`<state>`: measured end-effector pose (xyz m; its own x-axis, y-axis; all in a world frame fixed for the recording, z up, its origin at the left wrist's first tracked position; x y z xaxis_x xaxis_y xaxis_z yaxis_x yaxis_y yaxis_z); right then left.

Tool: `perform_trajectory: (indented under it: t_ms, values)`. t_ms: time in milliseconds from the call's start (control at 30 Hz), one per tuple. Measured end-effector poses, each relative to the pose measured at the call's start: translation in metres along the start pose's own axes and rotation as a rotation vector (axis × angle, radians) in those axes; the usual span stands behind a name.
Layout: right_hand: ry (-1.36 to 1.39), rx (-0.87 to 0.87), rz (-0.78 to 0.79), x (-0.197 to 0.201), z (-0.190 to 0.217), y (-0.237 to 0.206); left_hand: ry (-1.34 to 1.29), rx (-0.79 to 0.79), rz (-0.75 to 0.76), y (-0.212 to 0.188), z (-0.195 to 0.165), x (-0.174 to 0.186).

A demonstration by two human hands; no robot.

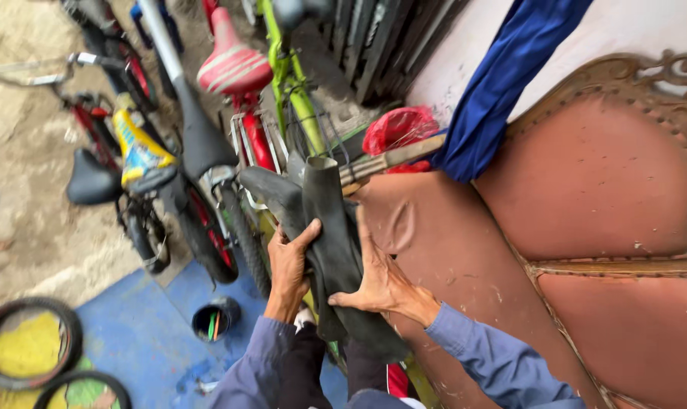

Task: The person cuts old bicycle inner tubes into sections with scissors while working on the floor, then gathers the cut tube pieces, carries them across the shop, and hangs them with other tubes.

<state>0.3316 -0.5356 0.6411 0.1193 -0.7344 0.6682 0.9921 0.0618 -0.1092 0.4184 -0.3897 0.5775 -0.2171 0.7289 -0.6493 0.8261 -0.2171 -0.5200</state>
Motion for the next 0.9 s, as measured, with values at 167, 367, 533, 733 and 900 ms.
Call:
perform_trajectory:
  t_ms: [167, 367, 533, 733, 900]
  values:
    - [0.092, -0.119, -0.046, 0.034, -0.002, 0.031, 0.066, 0.242, 0.029, 0.031, -0.011, -0.047]
    - [-0.189, -0.217, -0.038, 0.093, -0.024, 0.085, 0.13, 0.372, 0.119, 0.094, -0.005, -0.107]
    - [-0.325, -0.018, -0.114, 0.141, -0.048, 0.127, 0.2, 0.442, 0.09, 0.151, 0.009, -0.142]
    - [-0.252, -0.078, -0.088, 0.152, -0.095, 0.164, 0.194, 0.503, 0.033, 0.218, 0.022, -0.171]
    - [-0.209, 0.013, -0.218, 0.148, -0.151, 0.198, 0.123, 0.641, -0.014, 0.258, 0.05, -0.177]
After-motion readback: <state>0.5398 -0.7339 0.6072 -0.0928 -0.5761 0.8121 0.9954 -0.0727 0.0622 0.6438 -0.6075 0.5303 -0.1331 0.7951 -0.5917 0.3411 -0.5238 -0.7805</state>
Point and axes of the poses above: each hand's wrist, its own y-axis towards the middle knuckle, its own x-axis out of the back of the hand, z = x × y, the point moved 2 cm from there along y, towards the middle knuckle, and after that the axes turned 8 degrees about -y, right-handed, at the moved point
